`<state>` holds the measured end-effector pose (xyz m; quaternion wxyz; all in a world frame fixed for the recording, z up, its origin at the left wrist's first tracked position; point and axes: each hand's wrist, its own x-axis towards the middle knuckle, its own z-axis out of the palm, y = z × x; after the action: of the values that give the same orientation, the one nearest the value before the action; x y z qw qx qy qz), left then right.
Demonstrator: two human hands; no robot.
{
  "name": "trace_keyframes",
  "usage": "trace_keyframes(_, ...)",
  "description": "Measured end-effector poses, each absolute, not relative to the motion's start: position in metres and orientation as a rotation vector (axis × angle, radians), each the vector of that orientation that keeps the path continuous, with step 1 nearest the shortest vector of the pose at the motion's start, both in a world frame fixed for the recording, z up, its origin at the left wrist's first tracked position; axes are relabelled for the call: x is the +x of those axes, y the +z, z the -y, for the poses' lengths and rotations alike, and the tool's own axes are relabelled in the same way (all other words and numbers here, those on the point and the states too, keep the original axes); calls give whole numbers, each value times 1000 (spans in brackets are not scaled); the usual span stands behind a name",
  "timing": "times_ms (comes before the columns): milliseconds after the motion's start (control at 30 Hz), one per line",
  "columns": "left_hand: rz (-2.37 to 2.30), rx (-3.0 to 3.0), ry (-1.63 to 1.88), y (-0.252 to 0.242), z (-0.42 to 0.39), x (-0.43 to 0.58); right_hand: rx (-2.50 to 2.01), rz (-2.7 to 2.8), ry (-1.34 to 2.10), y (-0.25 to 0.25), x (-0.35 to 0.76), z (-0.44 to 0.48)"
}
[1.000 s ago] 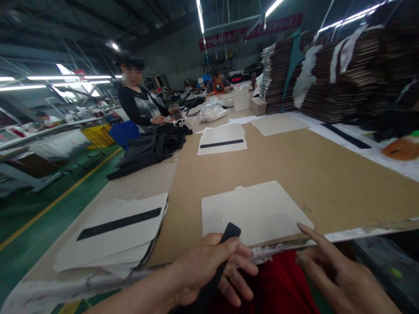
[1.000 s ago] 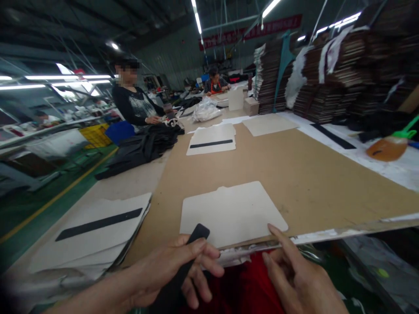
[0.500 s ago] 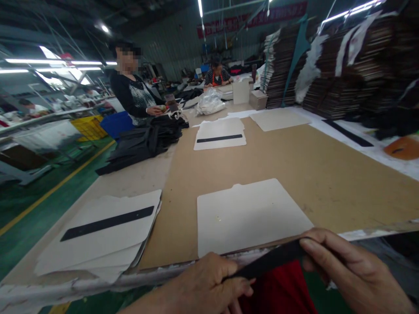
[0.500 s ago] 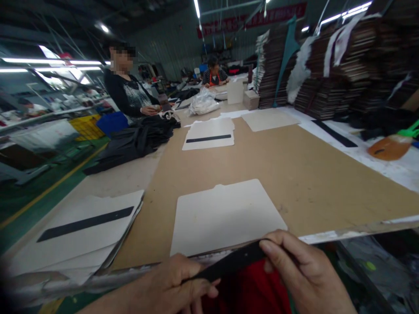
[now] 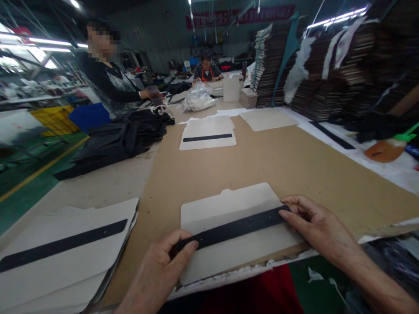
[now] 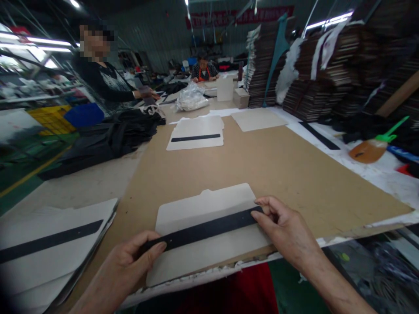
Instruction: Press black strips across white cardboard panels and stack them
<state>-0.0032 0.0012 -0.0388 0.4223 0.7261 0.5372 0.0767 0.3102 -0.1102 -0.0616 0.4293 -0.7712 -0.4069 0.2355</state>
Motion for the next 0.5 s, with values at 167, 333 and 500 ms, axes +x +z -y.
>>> trace_keyframes(167, -1388, 1826, 287, -47, -5, -2, -1968, 1057, 581, -69, 314, 98)
trace_keyframes(333, -1454, 1674, 288, -46, 0, 4, -2000, 1055, 565, -69, 314, 91)
trace_keyframes(500, -1480, 1702, 328, -48, -2, 3, -2028, 1092, 505, -71, 314, 87)
